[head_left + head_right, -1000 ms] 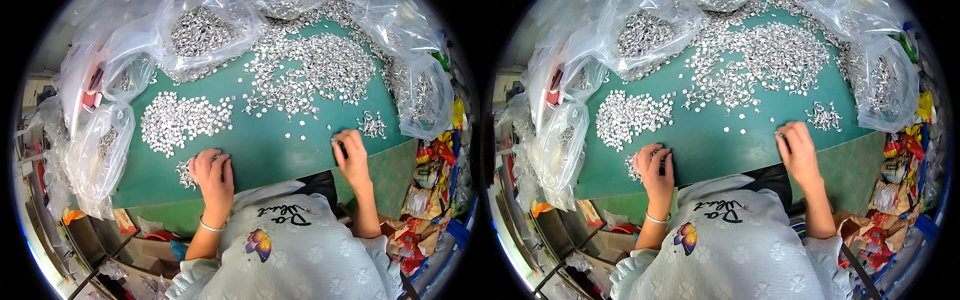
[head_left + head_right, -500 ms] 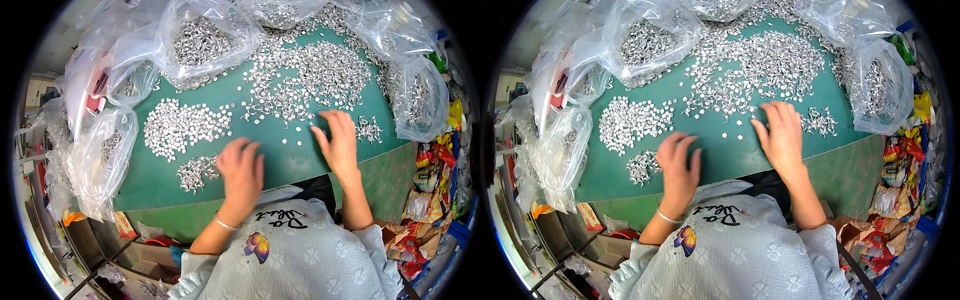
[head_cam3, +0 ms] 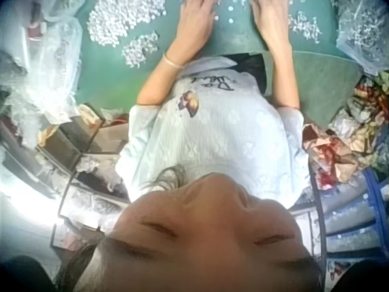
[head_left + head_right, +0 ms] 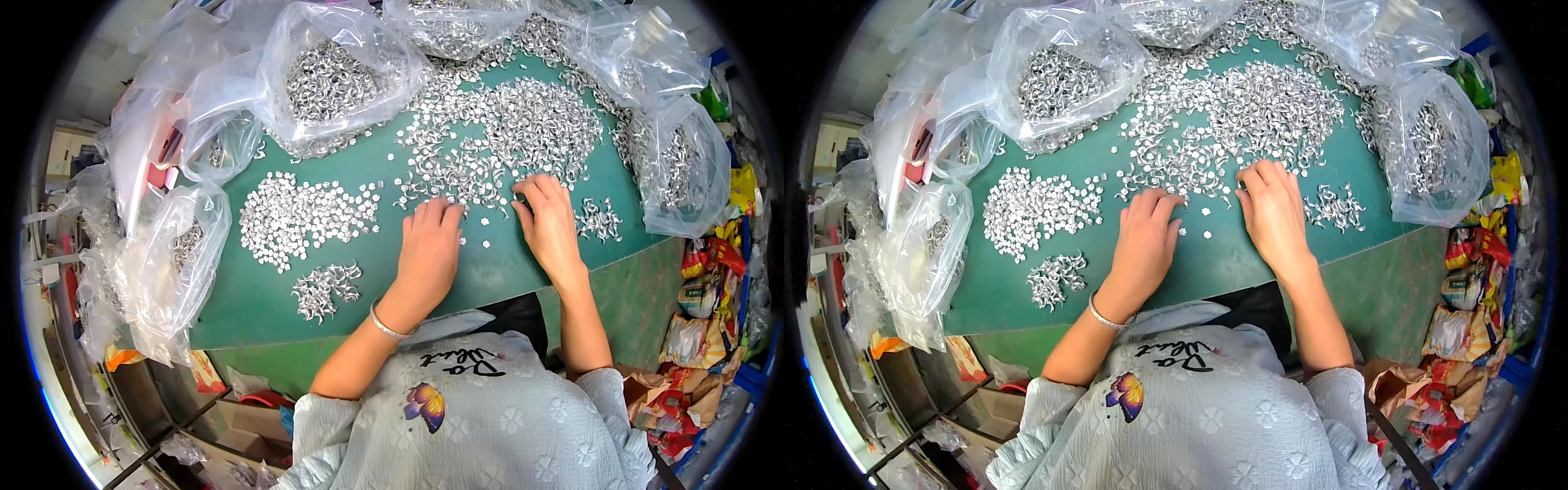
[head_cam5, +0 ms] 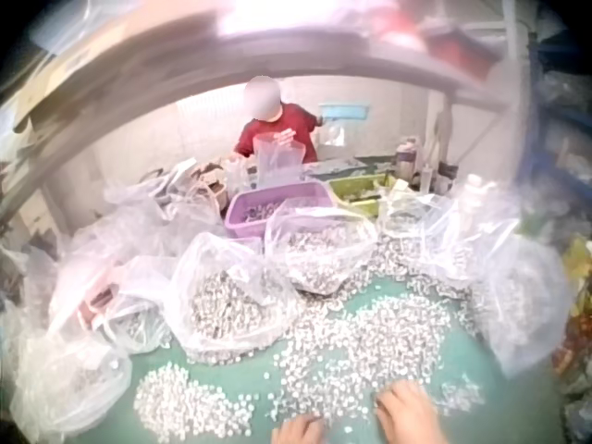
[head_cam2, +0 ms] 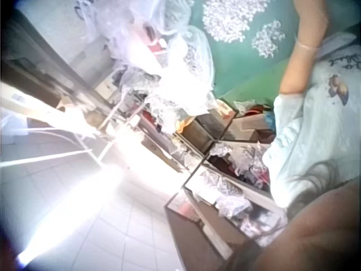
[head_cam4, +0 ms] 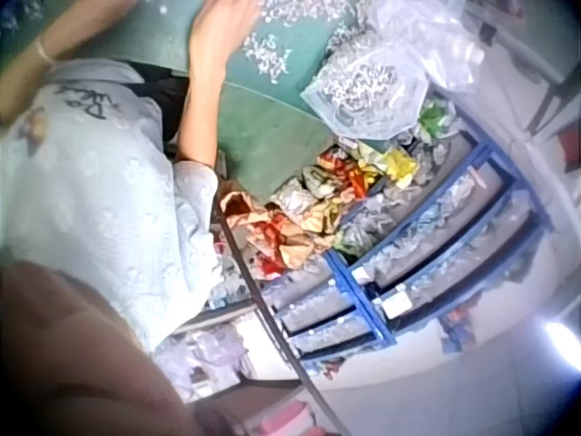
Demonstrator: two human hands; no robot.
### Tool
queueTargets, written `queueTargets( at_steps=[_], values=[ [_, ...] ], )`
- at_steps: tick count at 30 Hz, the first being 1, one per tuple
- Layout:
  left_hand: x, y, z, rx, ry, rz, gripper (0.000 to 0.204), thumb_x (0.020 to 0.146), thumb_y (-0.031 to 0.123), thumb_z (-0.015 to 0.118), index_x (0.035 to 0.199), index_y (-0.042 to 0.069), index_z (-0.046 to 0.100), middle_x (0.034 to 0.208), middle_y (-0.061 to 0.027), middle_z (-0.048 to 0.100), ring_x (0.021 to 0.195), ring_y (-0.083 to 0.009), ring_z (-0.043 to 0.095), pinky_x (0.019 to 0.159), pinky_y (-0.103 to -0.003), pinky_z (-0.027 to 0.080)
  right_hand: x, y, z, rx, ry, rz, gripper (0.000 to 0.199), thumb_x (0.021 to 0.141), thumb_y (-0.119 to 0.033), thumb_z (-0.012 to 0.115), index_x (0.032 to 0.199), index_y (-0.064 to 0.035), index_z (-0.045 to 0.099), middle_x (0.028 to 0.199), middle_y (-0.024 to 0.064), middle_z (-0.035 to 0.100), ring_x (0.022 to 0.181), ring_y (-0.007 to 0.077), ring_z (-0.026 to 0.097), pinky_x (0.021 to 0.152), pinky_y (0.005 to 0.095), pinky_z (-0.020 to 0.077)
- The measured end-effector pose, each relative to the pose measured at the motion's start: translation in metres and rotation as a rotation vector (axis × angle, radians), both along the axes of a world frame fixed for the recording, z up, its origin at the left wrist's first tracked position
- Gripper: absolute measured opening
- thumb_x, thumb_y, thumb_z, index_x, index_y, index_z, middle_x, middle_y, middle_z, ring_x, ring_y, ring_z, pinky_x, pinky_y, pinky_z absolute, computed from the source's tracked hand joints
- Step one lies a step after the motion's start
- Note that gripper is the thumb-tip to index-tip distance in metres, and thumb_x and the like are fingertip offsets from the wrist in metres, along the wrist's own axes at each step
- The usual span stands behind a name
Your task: The person sorts small metal components by hand, picking individual pieces from a large central pile on a green workbench and moving them into separate piles or towards plastic bags.
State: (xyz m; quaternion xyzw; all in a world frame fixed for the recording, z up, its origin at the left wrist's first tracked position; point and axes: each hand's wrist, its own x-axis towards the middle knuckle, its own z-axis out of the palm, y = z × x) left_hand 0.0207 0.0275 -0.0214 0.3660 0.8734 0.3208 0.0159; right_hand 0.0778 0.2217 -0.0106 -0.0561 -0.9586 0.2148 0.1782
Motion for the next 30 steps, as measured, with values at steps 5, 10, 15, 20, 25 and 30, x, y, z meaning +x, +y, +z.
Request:
queueTargets(
  at_steps=[5,10,15,20,25,30],
  values=[
    [0.003,-0.007,0.007,0.073,-0.085,0.028,0.032,0.086,-0.001,0.062,0.117,0.005,0.057,0.112,-0.0134,0.056,0.104,-0.032,0.054,0.087,-0.04,0.042,0.011,-0.003,0.004,-0.065,0.005,0.071,0.014,0.079,0.002,0.067,0.092,-0.002,0.063,0.087,0.012,0.059,0.088,0.031,0.056,0.079,0.0408,0.0431],
    [0.011,-0.008,0.015,0.118,-0.144,-0.02,0.033,0.086,-0.002,0.061,0.117,0.005,0.057,0.115,-0.013,0.056,0.106,-0.0319,0.054,0.089,-0.041,0.041,0.024,-0.04,0.007,-0.287,-0.059,0.323,0.016,0.077,0.002,0.069,0.091,0.0003,0.062,0.088,0.0133,0.059,0.086,0.032,0.057,0.081,0.0407,0.0473],
    [0.022,-0.019,0.023,0.041,-0.142,-0.07,0.031,0.083,0.002,0.066,0.113,0.005,0.059,0.11,-0.0103,0.055,0.102,-0.0296,0.053,0.084,-0.039,0.04,0.017,-0.012,0.007,-0.157,0.025,0.062,0.013,0.077,-0.004,0.073,0.085,-0.0025,0.063,0.086,0.0093,0.058,0.088,0.0293,0.055,0.076,0.0397,0.0423],
    [0.035,-0.009,0.004,0.061,-0.069,-0.059,0.024,0.08,0.007,0.072,0.102,0.006,0.061,0.101,-0.0075,0.054,0.093,-0.0269,0.053,0.076,-0.038,0.038,0.006,-0.02,0.004,0.036,-0.047,-0.001,0.012,0.078,-0.006,0.073,0.082,-0.0034,0.062,0.084,0.0083,0.057,0.084,0.0285,0.053,0.074,0.0397,0.0377],
    [0.038,-0.021,0.005,0.054,-0.056,-0.038,0.018,0.08,0.005,0.072,0.094,0.006,0.062,0.098,-0.0071,0.055,0.089,-0.0265,0.053,0.075,-0.038,0.038,0.016,-0.03,0.014,0.013,-0.046,0.047,0.013,0.078,-0.005,0.072,0.083,-0.0041,0.06,0.084,0.0082,0.056,0.085,0.0282,0.053,0.074,0.0401,0.0376],
    [0.042,-0.033,0.007,0.07,-0.066,0.007,0.016,0.08,0.004,0.071,0.093,0.005,0.062,0.098,-0.0071,0.054,0.088,-0.0267,0.053,0.075,-0.038,0.038,0.014,-0.024,0.007,0.013,-0.083,0.096,0.014,0.078,-0.004,0.071,0.088,-0.004,0.061,0.087,0.0083,0.057,0.086,0.0282,0.054,0.076,0.0394,0.0378]
  ],
)
